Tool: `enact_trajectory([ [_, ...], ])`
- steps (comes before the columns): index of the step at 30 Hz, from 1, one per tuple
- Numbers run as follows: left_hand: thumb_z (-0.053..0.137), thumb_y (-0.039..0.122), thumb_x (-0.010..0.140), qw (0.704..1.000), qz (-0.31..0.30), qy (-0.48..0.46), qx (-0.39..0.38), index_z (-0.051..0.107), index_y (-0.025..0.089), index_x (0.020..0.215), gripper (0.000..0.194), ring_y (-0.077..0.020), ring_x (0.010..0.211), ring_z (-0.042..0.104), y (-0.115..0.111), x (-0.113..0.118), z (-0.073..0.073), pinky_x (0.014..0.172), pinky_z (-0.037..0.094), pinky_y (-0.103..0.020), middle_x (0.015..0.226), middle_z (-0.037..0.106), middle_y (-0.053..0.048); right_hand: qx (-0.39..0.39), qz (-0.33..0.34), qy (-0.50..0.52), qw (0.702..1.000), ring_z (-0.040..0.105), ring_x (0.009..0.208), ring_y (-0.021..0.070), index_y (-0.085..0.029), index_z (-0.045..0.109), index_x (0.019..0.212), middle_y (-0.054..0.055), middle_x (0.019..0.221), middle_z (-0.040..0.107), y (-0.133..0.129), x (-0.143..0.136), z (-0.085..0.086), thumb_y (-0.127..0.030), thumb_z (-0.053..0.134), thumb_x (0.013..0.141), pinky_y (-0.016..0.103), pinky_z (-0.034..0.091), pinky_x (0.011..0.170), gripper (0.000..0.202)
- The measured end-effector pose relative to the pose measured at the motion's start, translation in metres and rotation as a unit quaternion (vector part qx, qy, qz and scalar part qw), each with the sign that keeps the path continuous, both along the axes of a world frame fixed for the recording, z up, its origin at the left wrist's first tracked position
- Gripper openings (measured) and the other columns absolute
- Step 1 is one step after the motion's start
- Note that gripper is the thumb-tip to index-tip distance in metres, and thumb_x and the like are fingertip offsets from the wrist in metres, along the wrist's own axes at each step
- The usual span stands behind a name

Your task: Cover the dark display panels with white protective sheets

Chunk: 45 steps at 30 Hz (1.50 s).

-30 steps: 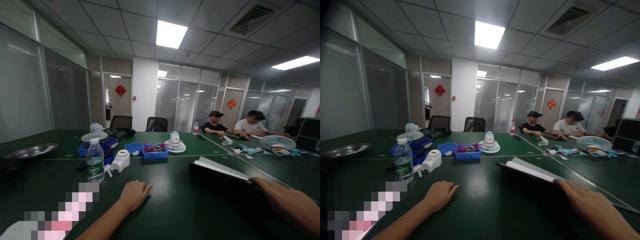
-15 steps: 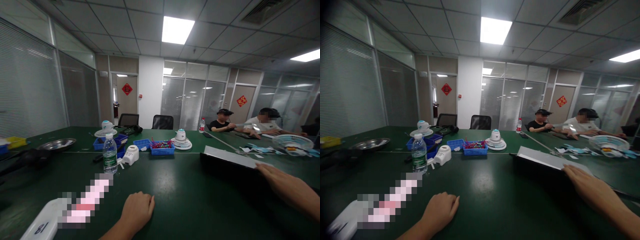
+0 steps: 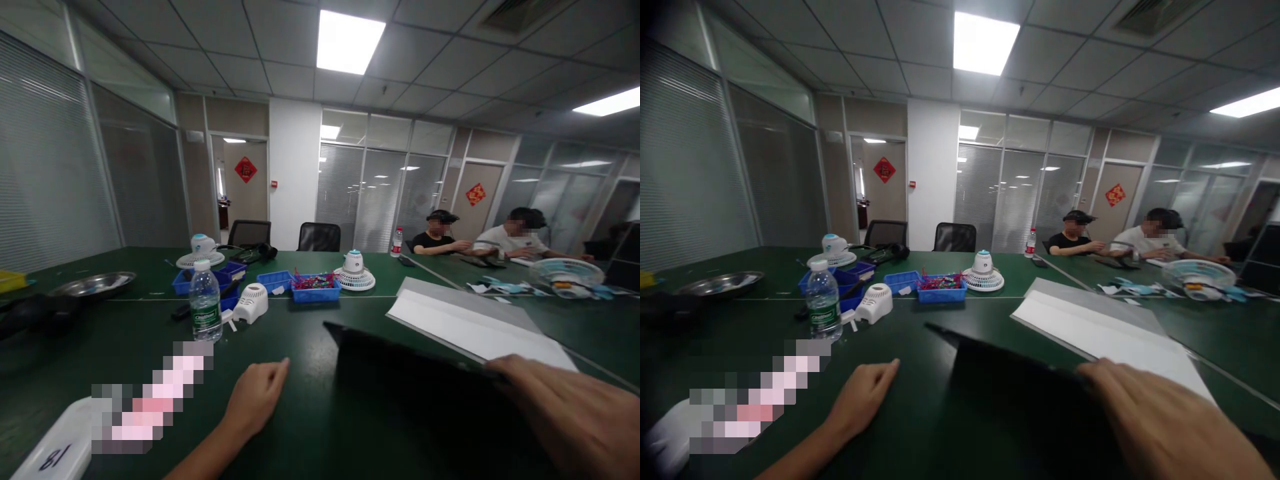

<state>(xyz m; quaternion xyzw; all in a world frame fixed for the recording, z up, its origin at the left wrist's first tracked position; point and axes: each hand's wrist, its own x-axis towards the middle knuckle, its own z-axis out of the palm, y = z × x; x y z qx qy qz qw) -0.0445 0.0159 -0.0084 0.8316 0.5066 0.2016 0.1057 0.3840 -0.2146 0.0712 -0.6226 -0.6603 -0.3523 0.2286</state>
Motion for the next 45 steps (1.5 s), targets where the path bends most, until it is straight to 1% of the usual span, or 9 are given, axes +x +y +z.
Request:
enact_trajectory([
  [2, 0.021, 0.059, 0.098, 0.972, 0.108, -0.210, 0.018, 0.035, 0.025, 0.053, 0.058, -0.0159, 0.053, 0.051, 0.008, -0.006, -0.001, 0.055, 0.036, -0.028, 0.050, 0.047, 0.001, -0.016, 0.115, -0.108, 0.987, 0.074, 0.089, 0.0221, -0.035, 0.068, 0.125, 0.001, 0.109, 0.077, -0.006, -0.037, -0.002, -0.033, 0.052, 0.091, 0.033, 0.062, 0.072, 0.038],
  [4, 0.016, 0.056, 0.099, 0.958, 0.146, -0.243, 0.029, 0.031, 0.026, 0.053, 0.057, -0.0156, 0.051, 0.046, 0.015, -0.012, -0.002, 0.054, 0.035, -0.028, 0.049, 0.041, 0.003, -0.013, 0.219, -0.205, 0.954, 0.074, 0.084, 0.0190, -0.024, 0.068, 0.124, 0.002, 0.106, 0.078, -0.004, -0.071, 0.003, -0.031, 0.045, 0.095, 0.029, 0.060, 0.063, 0.037],
  [11, 0.023, 0.053, 0.097, 0.956, 0.117, -0.261, 0.067, 0.030, 0.027, 0.056, 0.050, -0.0155, 0.052, 0.041, 0.019, -0.023, 0.003, 0.055, 0.034, -0.029, 0.050, 0.034, 0.004, -0.056, 0.257, -0.127, 0.956, 0.072, 0.092, 0.0172, -0.020, 0.068, 0.109, 0.001, 0.106, 0.077, 0.027, -0.125, -0.019, -0.026, 0.040, 0.100, 0.030, 0.056, 0.077, 0.029],
  [15, 0.045, 0.054, 0.091, 0.985, -0.046, -0.155, 0.061, 0.047, 0.023, 0.057, 0.045, -0.0165, 0.063, 0.051, 0.014, -0.019, 0.009, 0.063, 0.042, -0.028, 0.060, 0.052, 0.001, -0.208, 0.236, -0.012, 0.949, 0.070, 0.082, 0.0207, -0.024, 0.069, 0.103, 0.003, 0.094, 0.075, 0.063, -0.096, -0.041, -0.054, 0.058, 0.090, 0.033, 0.053, 0.076, 0.034],
  [18, 0.055, 0.049, 0.089, 0.988, -0.137, -0.035, 0.060, 0.069, 0.024, 0.087, 0.029, -0.0221, 0.092, 0.062, 0.013, -0.015, 0.009, 0.084, 0.049, -0.034, 0.094, 0.069, -0.004, -0.251, 0.113, 0.070, 0.959, 0.068, 0.100, 0.0225, -0.025, 0.069, 0.114, 0.007, 0.110, 0.073, 0.103, -0.037, -0.042, -0.051, 0.053, 0.093, 0.036, 0.048, 0.093, 0.037],
  [23, 0.054, 0.056, 0.090, 0.995, -0.089, 0.033, 0.031, 0.070, 0.038, 0.123, 0.041, -0.0298, 0.132, 0.054, 0.029, -0.016, -0.006, 0.111, 0.041, -0.051, 0.142, 0.061, -0.003, -0.239, -0.115, 0.153, 0.952, 0.052, 0.131, 0.0330, -0.014, 0.058, 0.137, 0.018, 0.141, 0.058, 0.148, 0.080, -0.068, -0.043, 0.046, 0.095, 0.052, 0.036, 0.110, 0.053],
  [27, 0.049, 0.066, 0.090, 0.996, -0.063, 0.055, 0.009, 0.066, 0.043, 0.129, 0.049, -0.0303, 0.142, 0.046, 0.046, -0.019, -0.014, 0.119, 0.032, -0.054, 0.148, 0.058, 0.002, -0.274, -0.187, 0.169, 0.928, 0.058, 0.126, 0.0297, -0.017, 0.064, 0.131, 0.016, 0.138, 0.062, 0.151, 0.127, -0.098, -0.046, 0.042, 0.097, 0.042, 0.045, 0.101, 0.050],
  [37, 0.047, 0.051, 0.090, 0.995, 0.054, 0.076, 0.025, 0.079, 0.031, 0.111, 0.044, -0.0314, 0.129, 0.060, 0.040, -0.021, -0.003, 0.106, 0.049, -0.046, 0.131, 0.071, -0.003, -0.237, -0.267, 0.130, 0.925, 0.071, 0.087, 0.0275, -0.021, 0.070, 0.103, 0.013, 0.094, 0.074, 0.149, 0.117, -0.091, -0.033, 0.040, 0.098, 0.033, 0.044, 0.066, 0.033],
  [45, 0.042, 0.059, 0.093, 1.000, -0.004, -0.020, 0.020, 0.079, 0.033, 0.108, 0.048, -0.0274, 0.118, 0.068, 0.049, -0.042, -0.005, 0.100, 0.052, -0.037, 0.124, 0.075, 0.000, -0.181, -0.229, 0.071, 0.954, 0.071, 0.076, 0.0245, -0.022, 0.065, 0.109, 0.008, 0.087, 0.074, 0.138, 0.059, -0.077, -0.040, 0.033, 0.103, 0.030, 0.041, 0.058, 0.037],
])
